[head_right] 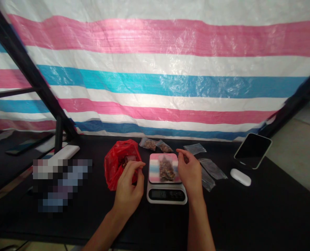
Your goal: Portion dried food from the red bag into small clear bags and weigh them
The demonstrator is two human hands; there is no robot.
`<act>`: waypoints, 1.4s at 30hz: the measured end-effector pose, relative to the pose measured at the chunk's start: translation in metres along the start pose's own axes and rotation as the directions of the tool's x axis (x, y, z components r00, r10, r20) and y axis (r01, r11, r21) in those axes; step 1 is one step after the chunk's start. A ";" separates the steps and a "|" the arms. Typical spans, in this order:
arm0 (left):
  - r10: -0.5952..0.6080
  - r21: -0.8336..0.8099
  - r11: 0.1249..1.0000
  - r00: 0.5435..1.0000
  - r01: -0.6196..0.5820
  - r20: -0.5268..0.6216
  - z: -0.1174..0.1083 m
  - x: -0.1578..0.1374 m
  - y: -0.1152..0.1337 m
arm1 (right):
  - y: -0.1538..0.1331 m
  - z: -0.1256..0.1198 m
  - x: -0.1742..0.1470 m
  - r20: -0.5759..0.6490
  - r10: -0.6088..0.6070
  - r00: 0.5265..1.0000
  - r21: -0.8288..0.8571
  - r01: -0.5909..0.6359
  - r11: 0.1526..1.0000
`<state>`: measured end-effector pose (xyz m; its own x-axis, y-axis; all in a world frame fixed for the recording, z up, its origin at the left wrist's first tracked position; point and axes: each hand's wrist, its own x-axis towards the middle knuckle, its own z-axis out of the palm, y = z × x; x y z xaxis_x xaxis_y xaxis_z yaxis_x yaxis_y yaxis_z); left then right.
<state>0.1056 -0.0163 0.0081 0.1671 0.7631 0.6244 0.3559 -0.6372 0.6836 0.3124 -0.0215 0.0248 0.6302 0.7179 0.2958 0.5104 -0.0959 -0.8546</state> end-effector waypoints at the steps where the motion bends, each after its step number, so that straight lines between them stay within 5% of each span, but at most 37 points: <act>1: 0.002 -0.001 1.000 1.000 -0.002 -0.001 -0.001 0.000 0.000 | 0.001 0.002 0.000 -0.001 -0.004 1.000 -0.017 0.004 1.000; 11: -0.016 0.019 1.000 1.000 0.016 -0.014 -0.009 0.001 -0.003 | 0.005 0.017 -0.001 0.043 -0.158 0.986 -0.267 0.164 0.950; 16: -0.024 0.017 1.000 1.000 0.024 -0.012 -0.013 -0.001 -0.006 | 0.000 0.022 -0.007 0.068 -0.099 0.993 -0.437 0.119 0.892; 34: -0.011 0.001 1.000 1.000 0.011 -0.010 -0.021 -0.003 -0.010 | -0.010 0.024 -0.012 0.073 0.043 0.996 -0.462 -0.004 0.887; 42: -0.041 -0.015 0.999 0.999 0.041 0.003 -0.017 -0.005 -0.011 | 0.012 0.027 -0.005 0.132 0.010 0.991 -0.421 0.047 0.906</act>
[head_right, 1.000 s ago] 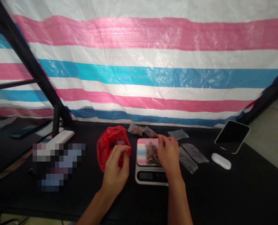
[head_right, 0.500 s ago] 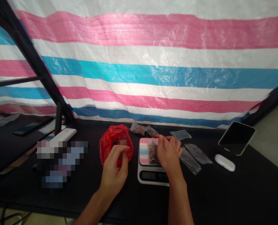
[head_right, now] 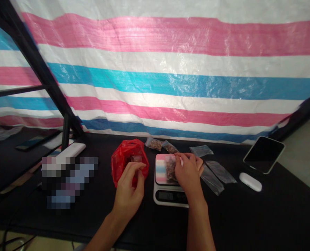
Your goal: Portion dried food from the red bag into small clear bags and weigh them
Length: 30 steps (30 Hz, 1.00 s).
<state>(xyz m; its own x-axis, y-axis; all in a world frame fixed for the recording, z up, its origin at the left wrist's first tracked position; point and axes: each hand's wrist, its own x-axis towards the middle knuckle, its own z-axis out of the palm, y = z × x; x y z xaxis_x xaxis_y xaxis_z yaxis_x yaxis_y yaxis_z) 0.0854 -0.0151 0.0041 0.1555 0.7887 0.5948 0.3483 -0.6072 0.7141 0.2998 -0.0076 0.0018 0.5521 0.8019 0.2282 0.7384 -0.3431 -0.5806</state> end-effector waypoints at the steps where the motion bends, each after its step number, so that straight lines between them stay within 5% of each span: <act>1: -0.006 -0.005 1.000 1.000 0.006 0.002 0.001 0.000 0.001 | 0.002 0.002 0.001 -0.010 -0.010 1.000 0.008 0.010 1.000; 5: -0.031 -0.030 0.999 1.000 0.030 -0.004 0.005 0.002 0.005 | -0.001 0.003 0.002 -0.076 -0.110 0.991 0.131 0.119 0.984; 9: -0.112 -0.066 0.991 0.994 0.113 0.012 0.011 0.005 0.009 | -0.016 -0.006 -0.003 -0.100 -0.267 0.959 0.456 0.282 0.844; 17: -0.257 -0.193 0.940 0.956 0.281 0.140 0.021 0.001 0.009 | -0.046 -0.013 -0.018 -0.005 -0.344 0.939 0.772 0.223 0.596; 23: -0.275 -0.414 0.864 0.958 0.285 0.085 0.025 0.004 0.009 | -0.066 -0.005 -0.029 0.095 -0.354 0.931 0.898 0.073 0.433; 27: -0.357 -0.438 0.839 0.934 0.323 0.005 0.019 0.010 0.013 | -0.070 -0.003 -0.027 0.055 -0.334 0.941 0.863 0.124 0.491; 30: -0.420 -0.394 0.844 0.905 0.363 -0.067 0.012 0.012 0.014 | -0.059 -0.003 -0.018 -0.125 -0.205 0.971 0.695 0.233 0.680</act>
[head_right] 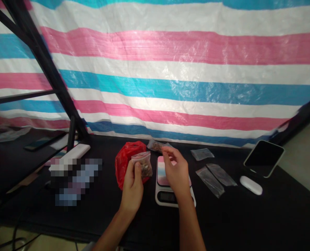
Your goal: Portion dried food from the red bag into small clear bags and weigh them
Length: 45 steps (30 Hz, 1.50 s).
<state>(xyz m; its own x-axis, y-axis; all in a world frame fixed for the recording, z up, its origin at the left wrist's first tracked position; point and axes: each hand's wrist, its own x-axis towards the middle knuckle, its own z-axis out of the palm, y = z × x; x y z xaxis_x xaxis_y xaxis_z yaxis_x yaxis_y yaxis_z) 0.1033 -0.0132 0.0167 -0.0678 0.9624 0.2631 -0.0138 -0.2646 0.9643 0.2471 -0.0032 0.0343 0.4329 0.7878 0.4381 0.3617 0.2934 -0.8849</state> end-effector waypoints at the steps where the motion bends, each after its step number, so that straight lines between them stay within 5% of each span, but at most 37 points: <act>1: -0.006 0.021 1.000 1.000 0.006 -0.020 -0.002 0.000 0.001 | 0.005 -0.004 0.003 -0.077 -0.023 0.997 -0.126 0.013 0.992; 4: 0.006 0.087 0.996 0.999 -0.003 -0.037 -0.007 0.001 0.000 | 0.019 -0.018 0.009 -0.153 -0.078 0.985 -0.444 0.002 0.896; 10: 0.033 0.121 0.992 0.997 -0.024 -0.075 -0.022 0.003 -0.004 | 0.034 -0.025 0.011 -0.001 -0.013 1.000 -0.722 0.008 0.692; 20: 0.033 0.047 0.999 0.987 -0.026 -0.158 -0.043 0.007 -0.002 | 0.036 -0.011 0.011 -0.003 0.000 1.000 -0.695 -0.002 0.719; 23: 0.037 0.066 0.997 0.984 -0.026 -0.172 -0.045 0.008 0.000 | 0.023 -0.001 0.014 -0.004 0.059 0.998 -0.594 -0.050 0.803; 28: 0.058 0.077 0.996 0.982 -0.045 -0.180 -0.044 0.009 -0.002 | -0.002 0.036 0.007 0.217 -0.032 0.976 -0.168 0.070 0.983; 33: 0.061 0.100 0.994 0.983 -0.045 -0.171 -0.041 0.009 -0.008 | -0.014 0.054 -0.005 0.284 -0.048 0.958 -0.056 0.066 0.996; 40: 0.134 0.112 0.986 0.987 -0.124 -0.088 -0.033 0.009 -0.009 | -0.032 0.038 -0.012 0.485 -0.003 0.874 0.105 -0.054 0.993; 45: 0.155 0.146 0.979 0.986 -0.145 -0.059 -0.028 0.008 -0.010 | -0.029 0.028 -0.015 0.511 0.009 0.859 0.157 -0.103 0.982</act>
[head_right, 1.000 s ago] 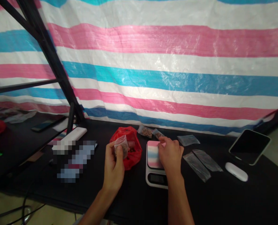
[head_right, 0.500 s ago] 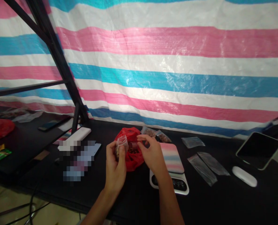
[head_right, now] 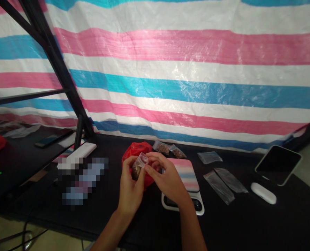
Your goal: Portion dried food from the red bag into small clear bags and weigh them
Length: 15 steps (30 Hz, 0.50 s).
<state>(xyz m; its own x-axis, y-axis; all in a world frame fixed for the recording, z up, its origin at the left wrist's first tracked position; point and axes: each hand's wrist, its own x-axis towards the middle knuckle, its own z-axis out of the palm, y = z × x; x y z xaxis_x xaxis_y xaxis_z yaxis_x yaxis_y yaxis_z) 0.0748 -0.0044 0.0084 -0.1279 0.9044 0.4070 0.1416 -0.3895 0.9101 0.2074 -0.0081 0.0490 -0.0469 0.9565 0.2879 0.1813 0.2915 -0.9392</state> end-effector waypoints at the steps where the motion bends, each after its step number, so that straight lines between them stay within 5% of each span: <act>1: 0.000 -0.005 1.000 1.000 0.000 0.006 0.002 0.000 0.001 | 0.001 -0.002 -0.001 0.006 0.000 1.000 0.005 0.000 1.000; 8: -0.150 -0.252 0.957 0.989 0.144 -0.002 0.027 -0.010 0.021 | 0.002 -0.016 -0.003 -0.124 0.002 0.992 0.064 0.006 0.998; 15: -0.430 -0.475 0.775 0.899 0.417 0.088 0.037 -0.009 0.017 | 0.007 -0.008 0.004 -0.128 0.053 0.990 0.063 -0.045 0.997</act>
<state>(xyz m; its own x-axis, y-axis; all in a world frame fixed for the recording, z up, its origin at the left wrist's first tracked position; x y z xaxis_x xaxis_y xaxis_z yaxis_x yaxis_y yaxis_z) 0.1144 -0.0124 0.0175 -0.0895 0.9955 -0.0320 -0.4095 -0.0075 0.9123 0.2161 -0.0024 0.0452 0.0891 0.9616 0.2595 0.1209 0.2481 -0.9611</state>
